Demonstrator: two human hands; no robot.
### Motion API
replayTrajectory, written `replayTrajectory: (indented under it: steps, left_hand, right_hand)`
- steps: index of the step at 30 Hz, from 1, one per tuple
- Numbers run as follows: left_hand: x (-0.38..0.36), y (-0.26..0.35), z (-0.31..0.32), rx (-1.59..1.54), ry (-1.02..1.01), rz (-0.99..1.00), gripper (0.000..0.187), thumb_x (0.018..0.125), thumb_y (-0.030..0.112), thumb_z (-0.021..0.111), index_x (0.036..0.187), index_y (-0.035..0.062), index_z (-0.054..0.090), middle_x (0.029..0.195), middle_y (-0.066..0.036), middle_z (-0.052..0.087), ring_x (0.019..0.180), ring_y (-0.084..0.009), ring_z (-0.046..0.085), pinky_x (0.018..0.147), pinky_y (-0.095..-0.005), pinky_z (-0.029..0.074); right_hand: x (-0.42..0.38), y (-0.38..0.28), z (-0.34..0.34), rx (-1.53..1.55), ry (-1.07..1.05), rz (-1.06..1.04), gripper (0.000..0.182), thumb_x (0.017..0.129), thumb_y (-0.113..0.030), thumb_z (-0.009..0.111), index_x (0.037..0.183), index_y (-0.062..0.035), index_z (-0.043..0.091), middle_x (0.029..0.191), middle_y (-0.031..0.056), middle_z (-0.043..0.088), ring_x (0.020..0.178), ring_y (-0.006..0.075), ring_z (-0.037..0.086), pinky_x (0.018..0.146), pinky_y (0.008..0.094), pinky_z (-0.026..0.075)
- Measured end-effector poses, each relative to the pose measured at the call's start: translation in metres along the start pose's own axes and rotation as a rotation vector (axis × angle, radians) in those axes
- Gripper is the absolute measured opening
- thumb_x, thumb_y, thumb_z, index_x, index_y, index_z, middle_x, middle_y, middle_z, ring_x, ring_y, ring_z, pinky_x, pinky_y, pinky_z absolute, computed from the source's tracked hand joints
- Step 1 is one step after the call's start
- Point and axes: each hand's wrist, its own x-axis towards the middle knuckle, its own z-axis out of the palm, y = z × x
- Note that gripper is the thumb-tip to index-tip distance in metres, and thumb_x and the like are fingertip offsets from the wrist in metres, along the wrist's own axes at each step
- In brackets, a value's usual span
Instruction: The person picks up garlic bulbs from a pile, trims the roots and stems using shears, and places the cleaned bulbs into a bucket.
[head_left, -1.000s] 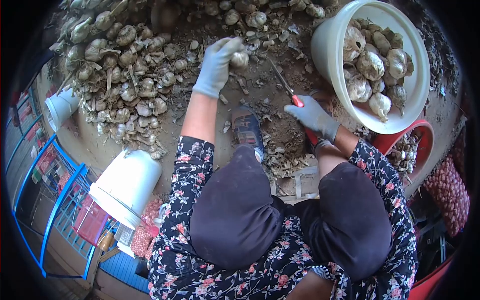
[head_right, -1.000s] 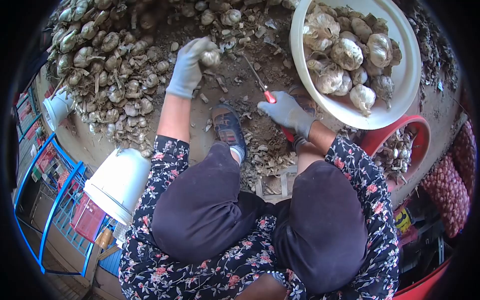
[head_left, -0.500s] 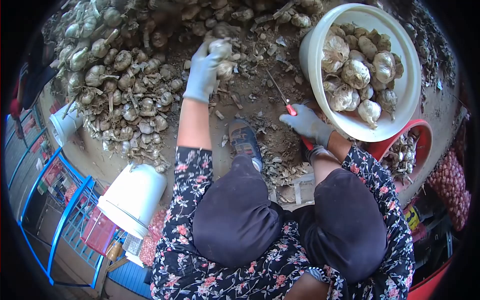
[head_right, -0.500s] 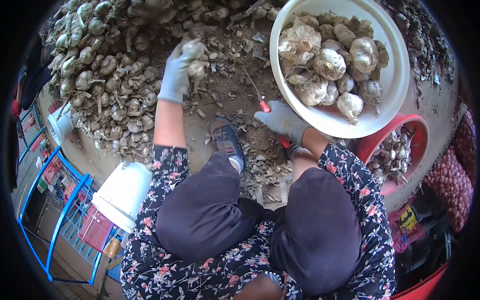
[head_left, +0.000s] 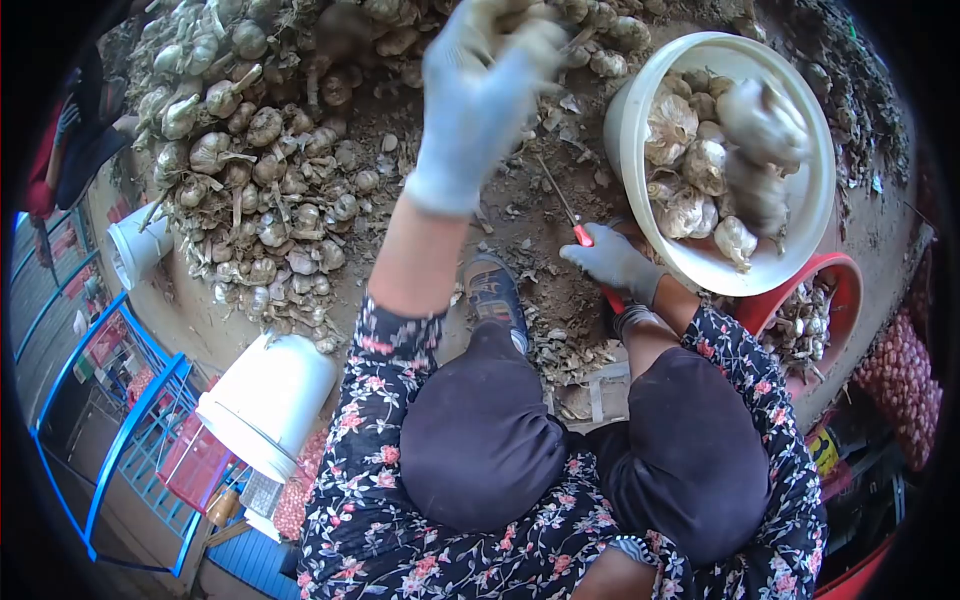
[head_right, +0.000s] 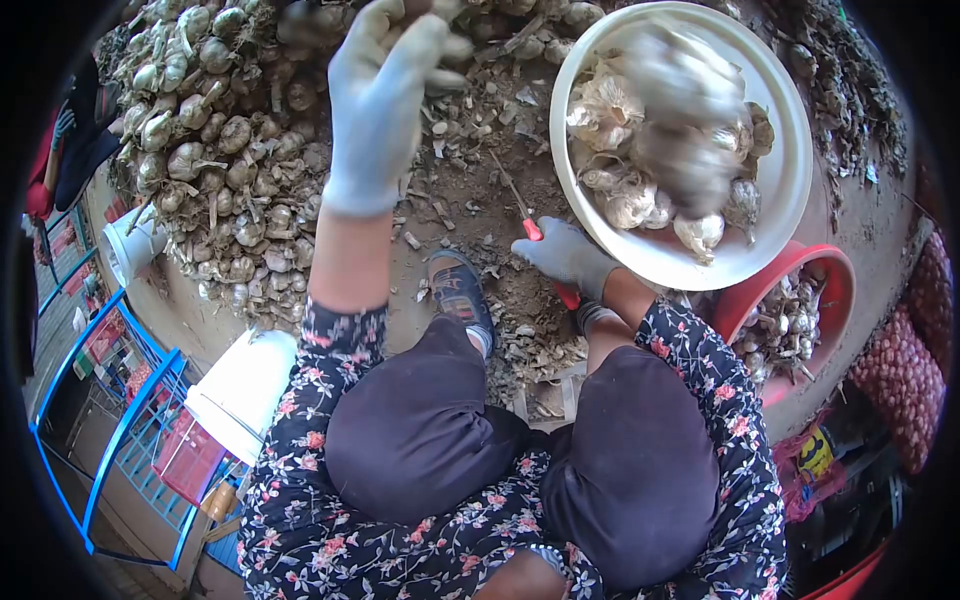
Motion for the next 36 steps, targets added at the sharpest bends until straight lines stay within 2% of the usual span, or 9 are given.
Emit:
replayTrajectory:
  steps: [2,4,8,12,14,18,28,32,36]
  left_hand:
    - [0.041,-0.04,-0.018,0.743,0.024,-0.003,0.032,0.087,0.015,0.062,0.117,0.0035,0.056,0.093,-0.009,0.065,0.067,-0.0118,0.059,0.062,-0.0246,0.051]
    - [0.067,-0.088,-0.017,1.427,-0.127,0.197,0.032,0.08,0.012,0.058,0.108,-0.0025,0.053,0.103,-0.023,0.06,0.087,-0.036,0.065,0.076,-0.0413,0.055]
    - [0.065,-0.135,-0.008,1.722,-0.072,-0.013,0.031,0.084,0.011,0.056,0.11,-0.004,0.052,0.106,-0.027,0.059,0.095,-0.0376,0.064,0.079,-0.0428,0.054]
    - [0.068,-0.118,-0.057,1.546,-0.254,-0.145,0.038,0.082,0.015,0.059,0.117,0.0004,0.054,0.106,-0.017,0.064,0.1,-0.03,0.064,0.082,-0.0437,0.053]
    - [0.058,-0.142,-0.092,0.723,-0.177,0.074,0.05,0.075,0.011,0.07,0.122,0.0053,0.053,0.103,-0.011,0.064,0.086,-0.0176,0.065,0.073,-0.0305,0.054]
    - [-0.007,-0.085,-0.09,-0.101,-0.246,-0.212,0.049,0.075,0.0,0.067,0.121,0.0062,0.053,0.102,-0.008,0.063,0.07,-0.007,0.06,0.053,-0.0161,0.048]
    - [-0.063,-0.05,-0.096,0.632,-0.186,-0.096,0.054,0.069,0.005,0.07,0.12,0.0003,0.051,0.098,-0.006,0.061,0.088,-0.0091,0.057,0.078,-0.0236,0.049]
    - [-0.073,-0.056,-0.106,1.036,-0.107,0.268,0.056,0.061,0.011,0.078,0.113,0.0017,0.058,0.099,-0.01,0.063,0.091,-0.012,0.06,0.081,-0.0271,0.05]
    - [-0.076,-0.067,-0.111,0.898,-0.051,0.13,0.051,0.065,0.017,0.083,0.108,0.0003,0.06,0.1,-0.01,0.062,0.093,-0.0168,0.062,0.081,-0.0289,0.052]
  right_hand:
    - [-0.003,-0.004,-0.004,0.066,-0.05,0.037,0.058,0.08,-0.044,0.059,0.108,0.006,0.052,0.105,0.0261,0.059,0.1,0.0348,0.059,0.086,0.0387,0.045]
    - [0.001,0.0,-0.002,0.108,-0.02,0.054,0.05,0.081,-0.04,0.061,0.104,0.0037,0.053,0.096,0.0195,0.059,0.09,0.0269,0.057,0.08,0.037,0.044]
    - [-0.006,-0.013,-0.009,0.163,0.011,0.064,0.05,0.078,-0.039,0.063,0.1,0.0051,0.053,0.092,0.0197,0.061,0.086,0.0288,0.06,0.078,0.0384,0.045]
    - [-0.007,-0.016,-0.014,0.18,0.043,0.074,0.04,0.081,-0.036,0.064,0.095,-0.0003,0.051,0.081,0.0145,0.06,0.077,0.0231,0.058,0.072,0.0381,0.045]
    - [-0.008,-0.019,-0.014,-0.076,0.224,-0.027,0.038,0.081,-0.034,0.063,0.096,-0.0019,0.049,0.079,0.0178,0.06,0.076,0.0302,0.061,0.072,0.0413,0.046]
    - [-0.019,-0.047,-0.024,-0.105,0.329,-0.125,0.034,0.082,-0.03,0.06,0.1,-0.0033,0.048,0.083,0.0215,0.06,0.08,0.038,0.061,0.07,0.0456,0.046]
    - [-0.029,-0.072,-0.016,-0.581,0.522,-0.325,0.049,0.076,-0.021,0.064,0.118,-0.0048,0.044,0.093,0.0187,0.057,0.09,0.0359,0.059,0.078,0.0448,0.047]
    - [-0.024,-0.08,-0.012,-0.734,0.436,-0.337,0.038,0.08,-0.03,0.064,0.102,-0.0057,0.045,0.093,0.0172,0.06,0.087,0.0342,0.063,0.076,0.0444,0.049]
    - [-0.015,-0.077,-0.008,-0.493,0.297,-0.211,0.035,0.082,-0.03,0.059,0.1,-0.0027,0.047,0.079,0.0208,0.062,0.087,0.0367,0.064,0.074,0.0441,0.05]
